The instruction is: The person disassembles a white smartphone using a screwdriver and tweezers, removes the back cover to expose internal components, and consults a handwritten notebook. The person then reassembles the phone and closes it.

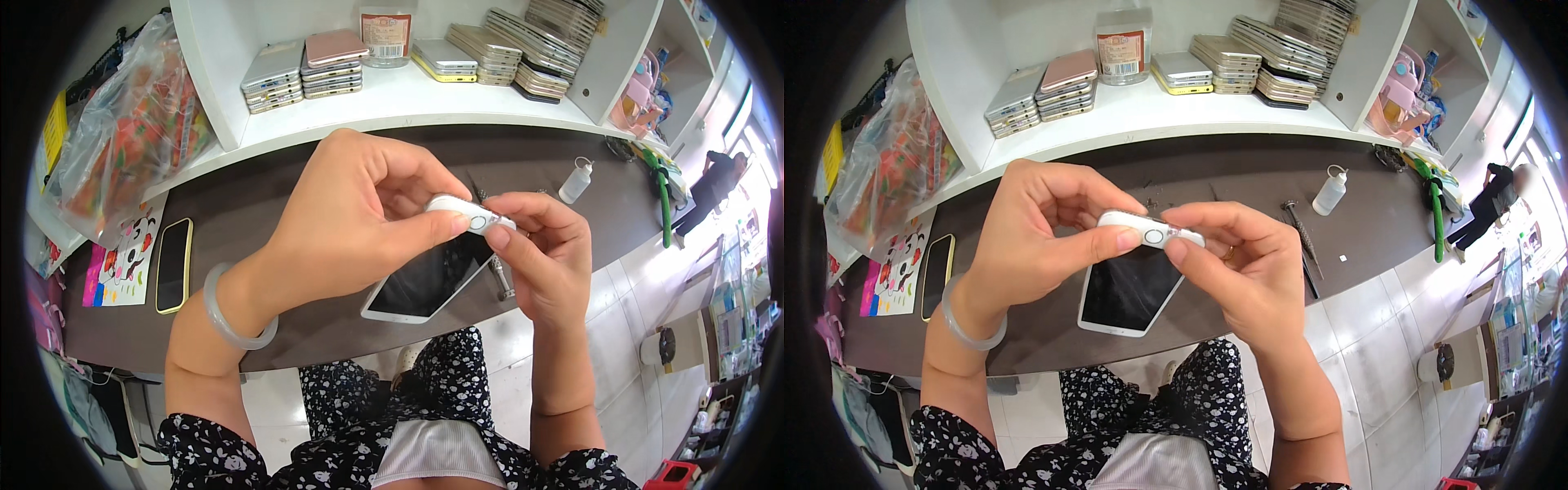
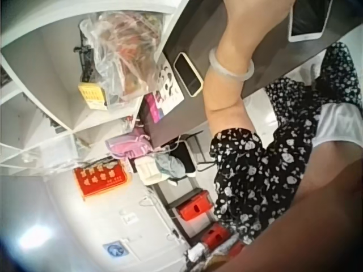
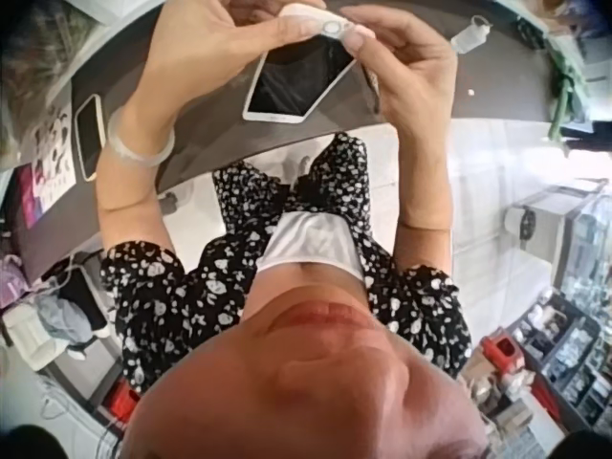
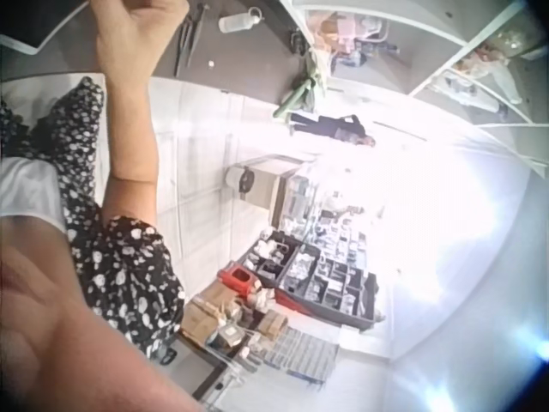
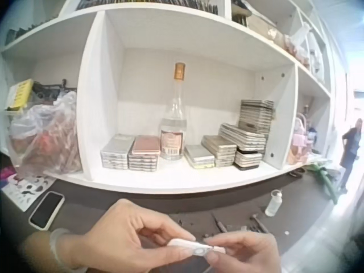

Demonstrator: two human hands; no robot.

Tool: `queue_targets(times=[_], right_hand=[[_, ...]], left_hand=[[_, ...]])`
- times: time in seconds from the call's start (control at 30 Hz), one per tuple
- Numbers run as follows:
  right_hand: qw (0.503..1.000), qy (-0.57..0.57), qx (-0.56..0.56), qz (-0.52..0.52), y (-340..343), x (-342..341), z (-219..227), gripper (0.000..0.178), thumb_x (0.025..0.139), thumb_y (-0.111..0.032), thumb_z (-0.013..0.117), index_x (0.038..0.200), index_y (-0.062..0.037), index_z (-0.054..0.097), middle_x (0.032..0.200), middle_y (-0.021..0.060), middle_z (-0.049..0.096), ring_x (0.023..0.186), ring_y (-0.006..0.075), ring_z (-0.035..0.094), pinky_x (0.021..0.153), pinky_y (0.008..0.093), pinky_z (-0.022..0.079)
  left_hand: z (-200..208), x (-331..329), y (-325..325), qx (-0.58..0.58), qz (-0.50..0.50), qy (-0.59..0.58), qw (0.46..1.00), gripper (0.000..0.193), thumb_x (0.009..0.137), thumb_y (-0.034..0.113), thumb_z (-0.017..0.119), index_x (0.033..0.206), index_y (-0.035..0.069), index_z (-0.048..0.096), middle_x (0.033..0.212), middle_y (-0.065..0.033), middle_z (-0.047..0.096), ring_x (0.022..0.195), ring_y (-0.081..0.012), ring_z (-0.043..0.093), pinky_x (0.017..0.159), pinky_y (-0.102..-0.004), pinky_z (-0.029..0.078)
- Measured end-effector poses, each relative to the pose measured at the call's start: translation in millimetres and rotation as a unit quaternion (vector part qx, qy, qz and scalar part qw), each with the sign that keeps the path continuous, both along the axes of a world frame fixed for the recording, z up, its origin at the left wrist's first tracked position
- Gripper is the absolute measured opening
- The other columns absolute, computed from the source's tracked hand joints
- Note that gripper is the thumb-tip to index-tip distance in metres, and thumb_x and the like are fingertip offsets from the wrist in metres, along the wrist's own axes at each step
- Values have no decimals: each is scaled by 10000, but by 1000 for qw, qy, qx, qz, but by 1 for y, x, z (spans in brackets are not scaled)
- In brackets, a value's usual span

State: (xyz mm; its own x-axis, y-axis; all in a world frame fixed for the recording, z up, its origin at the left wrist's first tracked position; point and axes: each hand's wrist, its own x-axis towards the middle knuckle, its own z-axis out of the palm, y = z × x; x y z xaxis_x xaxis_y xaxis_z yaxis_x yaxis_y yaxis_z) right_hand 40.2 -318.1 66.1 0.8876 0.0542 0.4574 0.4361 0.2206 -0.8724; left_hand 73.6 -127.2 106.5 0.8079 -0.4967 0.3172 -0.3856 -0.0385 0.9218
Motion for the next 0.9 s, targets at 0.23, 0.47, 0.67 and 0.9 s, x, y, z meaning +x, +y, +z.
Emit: queue_targets(times=[0.23,0.47,0.67,0.9], right_hand=[[997,-54,40,-36,7,-2,-9,175,801,40,646,972,64,624,852,75,647,715,55,579,616,159,435],[994,-64,70,-48,11,-5,-12,157,800,43,647,955,61,628,846,83,649,709,58,582,606,152,429],[990,-86,-89,-62,0,-5,2,219,749,63,674,965,51,641,884,86,665,755,88,606,630,192,476],[853,-316,-336,-244,-1,-7,13,193,669,58,705,850,7,660,782,92,672,677,163,652,612,242,517]], left_hand=[[0,-4,-1,-23,-2,0,1000,156,751,14,705,887,-44,656,777,-73,664,692,-76,616,643,-191,501],[3,-3,2,-13,-14,-10,1000,144,730,12,716,857,-38,670,773,-81,670,688,-81,619,644,-198,500],[1,1,7,-12,-22,-32,999,153,717,32,732,848,-26,679,767,-78,674,686,-86,622,644,-202,501],[3,2,6,22,-12,-39,999,150,716,39,734,842,-23,683,771,-74,674,685,-86,619,649,-208,501]])
